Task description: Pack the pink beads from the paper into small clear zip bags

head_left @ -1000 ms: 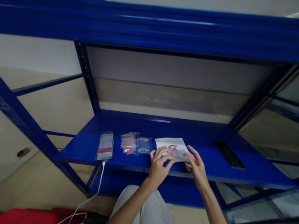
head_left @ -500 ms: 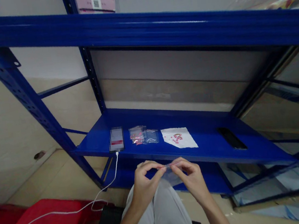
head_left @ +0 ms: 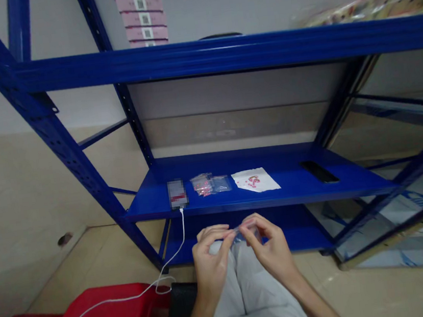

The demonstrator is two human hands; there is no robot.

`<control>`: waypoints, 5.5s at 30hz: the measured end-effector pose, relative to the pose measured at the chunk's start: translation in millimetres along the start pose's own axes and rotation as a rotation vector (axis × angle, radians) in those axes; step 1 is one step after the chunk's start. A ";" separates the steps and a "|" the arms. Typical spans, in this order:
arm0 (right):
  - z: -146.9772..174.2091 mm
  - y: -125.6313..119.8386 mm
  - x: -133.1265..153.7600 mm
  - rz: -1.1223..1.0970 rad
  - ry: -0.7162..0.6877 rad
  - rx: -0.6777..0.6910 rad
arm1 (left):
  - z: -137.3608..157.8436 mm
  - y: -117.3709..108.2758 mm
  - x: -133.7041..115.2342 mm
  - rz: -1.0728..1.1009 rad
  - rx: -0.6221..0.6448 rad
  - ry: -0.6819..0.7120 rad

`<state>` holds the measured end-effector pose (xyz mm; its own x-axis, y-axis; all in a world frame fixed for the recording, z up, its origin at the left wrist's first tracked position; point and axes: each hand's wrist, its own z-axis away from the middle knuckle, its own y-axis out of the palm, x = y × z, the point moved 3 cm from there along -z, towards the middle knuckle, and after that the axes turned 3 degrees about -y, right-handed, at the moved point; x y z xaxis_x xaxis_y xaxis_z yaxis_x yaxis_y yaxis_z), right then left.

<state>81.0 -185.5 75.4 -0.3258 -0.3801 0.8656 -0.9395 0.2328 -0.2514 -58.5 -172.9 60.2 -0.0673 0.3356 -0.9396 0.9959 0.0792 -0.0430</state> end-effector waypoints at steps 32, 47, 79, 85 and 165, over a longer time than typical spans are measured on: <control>-10.1 46.6 -67.8 -0.264 0.246 0.035 | -25.7 -12.2 69.5 0.052 0.052 -0.303; 7.8 35.2 -76.0 -0.399 0.260 0.004 | -1.5 -7.2 58.6 -0.140 0.032 -0.083; -123.4 23.8 -155.0 -0.191 0.384 -0.149 | -149.2 26.0 115.0 -0.323 0.023 -0.034; -161.7 36.5 -188.2 0.063 0.290 -0.163 | -187.4 24.6 134.2 -0.928 -0.081 0.064; 16.1 -12.8 -71.8 0.145 0.327 -0.070 | 7.6 25.7 39.1 -0.827 0.195 0.125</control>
<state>114.7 -175.7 9.5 -0.3932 -0.0351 0.9188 -0.8730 0.3279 -0.3611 -35.1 -164.8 19.8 -0.7713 0.3426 -0.5364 0.6152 0.1849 -0.7664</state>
